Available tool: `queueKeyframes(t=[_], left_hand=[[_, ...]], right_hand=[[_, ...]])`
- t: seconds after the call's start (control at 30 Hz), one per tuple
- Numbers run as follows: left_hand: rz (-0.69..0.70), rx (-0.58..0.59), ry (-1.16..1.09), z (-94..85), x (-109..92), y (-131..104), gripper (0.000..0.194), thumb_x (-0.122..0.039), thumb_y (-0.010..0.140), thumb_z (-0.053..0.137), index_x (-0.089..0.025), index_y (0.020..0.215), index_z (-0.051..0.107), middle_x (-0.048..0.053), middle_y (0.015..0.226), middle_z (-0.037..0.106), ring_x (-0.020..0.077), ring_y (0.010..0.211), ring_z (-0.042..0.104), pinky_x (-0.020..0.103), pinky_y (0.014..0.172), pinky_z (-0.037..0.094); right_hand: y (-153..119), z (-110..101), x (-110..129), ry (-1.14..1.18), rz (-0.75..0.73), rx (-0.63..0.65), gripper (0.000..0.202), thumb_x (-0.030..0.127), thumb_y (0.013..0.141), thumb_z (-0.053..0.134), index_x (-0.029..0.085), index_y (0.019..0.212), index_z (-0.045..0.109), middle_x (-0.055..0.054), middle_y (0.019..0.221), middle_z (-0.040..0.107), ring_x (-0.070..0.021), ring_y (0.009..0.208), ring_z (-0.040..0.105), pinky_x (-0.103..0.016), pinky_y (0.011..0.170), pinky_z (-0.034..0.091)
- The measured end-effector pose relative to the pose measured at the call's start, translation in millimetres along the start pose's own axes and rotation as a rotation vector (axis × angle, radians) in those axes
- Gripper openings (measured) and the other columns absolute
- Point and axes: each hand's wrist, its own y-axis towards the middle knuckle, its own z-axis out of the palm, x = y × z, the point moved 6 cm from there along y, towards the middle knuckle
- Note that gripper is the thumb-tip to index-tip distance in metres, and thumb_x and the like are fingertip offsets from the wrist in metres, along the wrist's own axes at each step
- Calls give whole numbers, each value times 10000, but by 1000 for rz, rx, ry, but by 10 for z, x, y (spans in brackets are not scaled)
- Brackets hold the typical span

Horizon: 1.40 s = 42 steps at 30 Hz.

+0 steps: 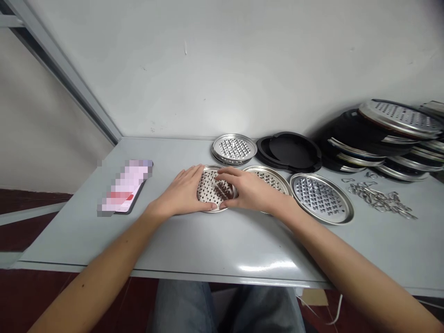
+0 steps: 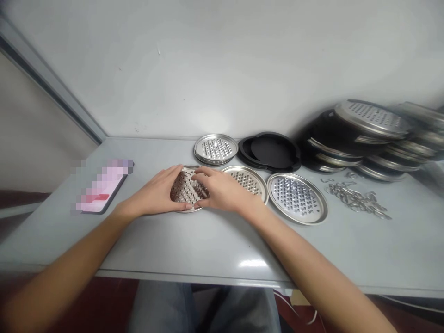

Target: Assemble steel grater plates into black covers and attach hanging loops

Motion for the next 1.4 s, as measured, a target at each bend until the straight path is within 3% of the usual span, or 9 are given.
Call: queueKeyframes(t=[0.17, 0.63, 0.77, 0.83, 1.2, 1.4], left_hand=[[-10, 6, -16, 32, 32, 4, 1064, -691, 618, 687, -202, 1458, 253, 141, 1524, 315, 368, 1404, 277, 497, 1136, 246], [5, 4, -33, 26, 18, 16, 991, -641, 618, 717, -205, 1418, 327, 132, 1464, 398, 365, 1368, 339, 491, 1105, 311], [-9, 20, -11, 35, 33, 10, 1050, -691, 622, 688, -190, 1448, 276, 149, 1518, 323, 362, 1398, 295, 489, 1121, 289], [-14, 27, 10, 46, 42, 11, 1071, -709, 627, 672, -188, 1461, 247, 154, 1537, 290, 349, 1417, 264, 486, 1134, 267], [16, 6, -26, 24, 8, 16, 971, -658, 635, 690, -229, 1421, 313, 112, 1470, 400, 348, 1357, 358, 461, 1104, 305], [-1, 4, -69, 19, 11, 7, 964, -645, 617, 711, -244, 1408, 332, 104, 1466, 403, 354, 1367, 338, 460, 1108, 294]], right_hand=[[-14, -8, 44, -46, -70, -27, 432, 335, 752, 730, 152, 1133, 638, -146, 1349, 536, -303, 1128, 596, -422, 914, 512], [-21, -14, 155, -151, -147, -27, 227, 252, 785, 699, 129, 975, 692, -151, 1322, 577, -320, 1217, 545, -453, 968, 491], [-16, 2, 183, -217, -151, -40, 204, 241, 790, 704, 138, 966, 689, -140, 1325, 581, -342, 1261, 504, -488, 1006, 453], [-16, 17, 189, -233, -135, -39, 211, 232, 794, 704, 143, 983, 682, -143, 1344, 566, -350, 1285, 479, -498, 1019, 438], [-16, 84, 106, -209, 14, -11, 437, 224, 752, 742, 173, 1152, 575, -152, 1426, 473, -363, 1337, 407, -514, 1042, 411], [14, 128, 86, -232, 62, 0, 514, 214, 730, 743, 166, 1202, 546, -176, 1451, 436, -382, 1366, 359, -564, 1088, 334]])
